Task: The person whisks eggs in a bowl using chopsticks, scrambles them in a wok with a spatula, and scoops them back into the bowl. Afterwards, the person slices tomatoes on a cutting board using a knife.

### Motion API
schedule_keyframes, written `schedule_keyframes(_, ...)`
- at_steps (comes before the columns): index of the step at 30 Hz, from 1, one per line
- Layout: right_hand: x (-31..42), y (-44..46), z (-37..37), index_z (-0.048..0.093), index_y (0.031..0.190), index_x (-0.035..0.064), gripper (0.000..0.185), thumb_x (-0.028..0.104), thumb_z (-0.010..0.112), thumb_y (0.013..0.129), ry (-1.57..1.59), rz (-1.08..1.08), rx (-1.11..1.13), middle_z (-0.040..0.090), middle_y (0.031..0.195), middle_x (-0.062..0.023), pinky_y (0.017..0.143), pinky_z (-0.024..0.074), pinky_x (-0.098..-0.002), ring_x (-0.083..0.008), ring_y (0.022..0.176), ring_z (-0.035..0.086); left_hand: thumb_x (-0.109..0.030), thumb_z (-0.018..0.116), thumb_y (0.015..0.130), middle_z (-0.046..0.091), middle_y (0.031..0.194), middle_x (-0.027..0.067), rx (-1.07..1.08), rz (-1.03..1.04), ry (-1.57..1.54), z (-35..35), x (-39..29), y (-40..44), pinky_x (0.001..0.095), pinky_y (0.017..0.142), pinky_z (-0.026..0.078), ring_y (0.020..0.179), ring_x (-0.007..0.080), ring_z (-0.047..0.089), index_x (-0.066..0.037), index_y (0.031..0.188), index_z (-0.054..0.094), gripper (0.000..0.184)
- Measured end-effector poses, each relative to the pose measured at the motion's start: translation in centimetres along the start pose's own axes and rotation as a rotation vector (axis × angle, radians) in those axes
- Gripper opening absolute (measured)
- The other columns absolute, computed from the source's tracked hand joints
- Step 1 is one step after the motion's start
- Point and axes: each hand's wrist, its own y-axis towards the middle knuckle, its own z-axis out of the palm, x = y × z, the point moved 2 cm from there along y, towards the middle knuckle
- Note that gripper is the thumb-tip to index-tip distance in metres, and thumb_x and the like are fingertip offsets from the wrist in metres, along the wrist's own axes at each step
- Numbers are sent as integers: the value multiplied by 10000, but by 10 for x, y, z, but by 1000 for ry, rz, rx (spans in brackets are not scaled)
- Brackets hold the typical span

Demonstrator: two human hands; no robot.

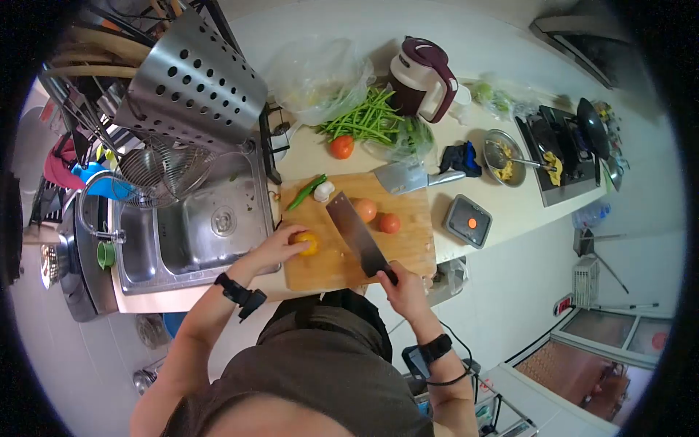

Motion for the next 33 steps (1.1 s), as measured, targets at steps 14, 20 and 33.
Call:
schedule_keyframes(14,26,14,-1,541,943,85,174,256,567,962,-442,-335,-17,650,810,-152,604,522,-502,-400,688,645,-234,874,746,619,887,68,-612,214,-143,48,39,36,287,649,507,690,133,586,-23,999,544,466)
schedule_keyframes(20,38,8,-2,556,921,64,143,200,598,938,-538,-321,13,657,810,-159,593,513,-476,-379,681,644,-220,869,753,586,841,51,-639,213,-102,55,40,35,285,626,496,667,136,577,-26,966,545,433)
schedule_keyframes(33,28,54,53,532,996,60,158,212,542,954,-539,-404,129,661,735,-189,588,518,-519,-408,657,653,-261,850,774,600,811,58,-636,158,-35,51,38,30,318,615,503,681,159,606,-30,966,540,432)
